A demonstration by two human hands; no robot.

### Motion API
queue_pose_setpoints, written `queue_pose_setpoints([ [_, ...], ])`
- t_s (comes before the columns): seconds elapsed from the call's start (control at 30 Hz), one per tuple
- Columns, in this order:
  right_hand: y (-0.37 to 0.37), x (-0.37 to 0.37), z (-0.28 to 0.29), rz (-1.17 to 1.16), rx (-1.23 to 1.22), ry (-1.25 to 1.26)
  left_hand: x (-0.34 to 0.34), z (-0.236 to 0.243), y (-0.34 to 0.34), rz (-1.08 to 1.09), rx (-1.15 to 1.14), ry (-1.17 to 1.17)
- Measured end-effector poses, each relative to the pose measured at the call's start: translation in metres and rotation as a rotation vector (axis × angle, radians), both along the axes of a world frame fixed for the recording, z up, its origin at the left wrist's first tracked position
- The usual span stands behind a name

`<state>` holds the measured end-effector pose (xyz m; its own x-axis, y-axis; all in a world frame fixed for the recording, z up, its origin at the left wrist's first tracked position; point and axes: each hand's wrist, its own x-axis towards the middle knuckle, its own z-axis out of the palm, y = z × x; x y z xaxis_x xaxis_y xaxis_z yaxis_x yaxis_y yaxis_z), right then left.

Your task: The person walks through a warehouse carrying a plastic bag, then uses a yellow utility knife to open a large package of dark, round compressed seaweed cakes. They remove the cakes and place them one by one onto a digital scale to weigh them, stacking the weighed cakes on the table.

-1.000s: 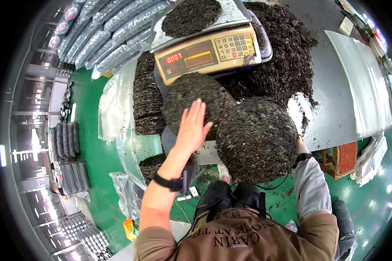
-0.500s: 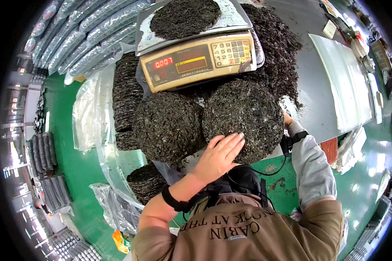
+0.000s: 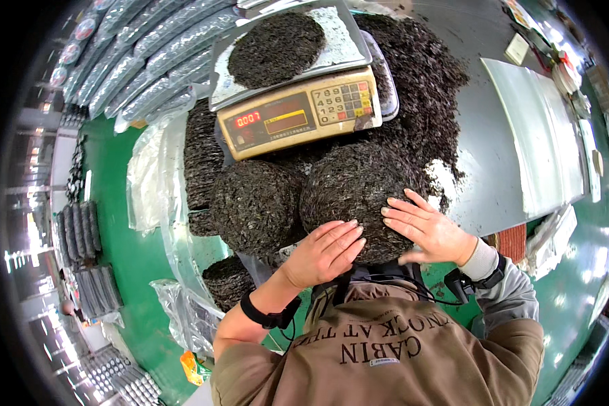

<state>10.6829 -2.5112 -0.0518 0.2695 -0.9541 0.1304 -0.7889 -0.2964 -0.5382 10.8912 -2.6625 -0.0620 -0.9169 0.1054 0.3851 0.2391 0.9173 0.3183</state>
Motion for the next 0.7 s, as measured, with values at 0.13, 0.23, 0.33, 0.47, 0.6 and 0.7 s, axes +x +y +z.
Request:
queue_pose_setpoints([
  [0.13, -0.017, -0.020, -0.002, -0.126, -0.267, -0.152, -0.022, 0.037, -0.013, 0.074, -0.022, 0.218],
  [0.23, -0.018, -0.042, 0.000, -0.550, -0.174, -0.519, -0.047, 0.053, -0.035, 0.360, -0.009, 0.442],
  [0.33, -0.024, -0.074, -0.001, -0.889, -0.224, -0.945, -0.063, 0.043, -0.075, 0.567, 0.063, 0.410],
  [0.47, -0.035, -0.089, -0.001, -0.859, -0.266, -1.700, -0.075, 0.022, -0.112, 0.646, 0.114, 0.168],
  [0.6, -0.038, -0.091, -0.007, -0.889, -0.241, -1.783, -0.093, 0.008, -0.148, 0.652, -0.172, 0.133],
  [0.7, -0.051, -0.085, -0.002, -0.943, -0.223, -1.824, -0.087, -0.010, -0.187, 0.771, -0.238, -0.077],
])
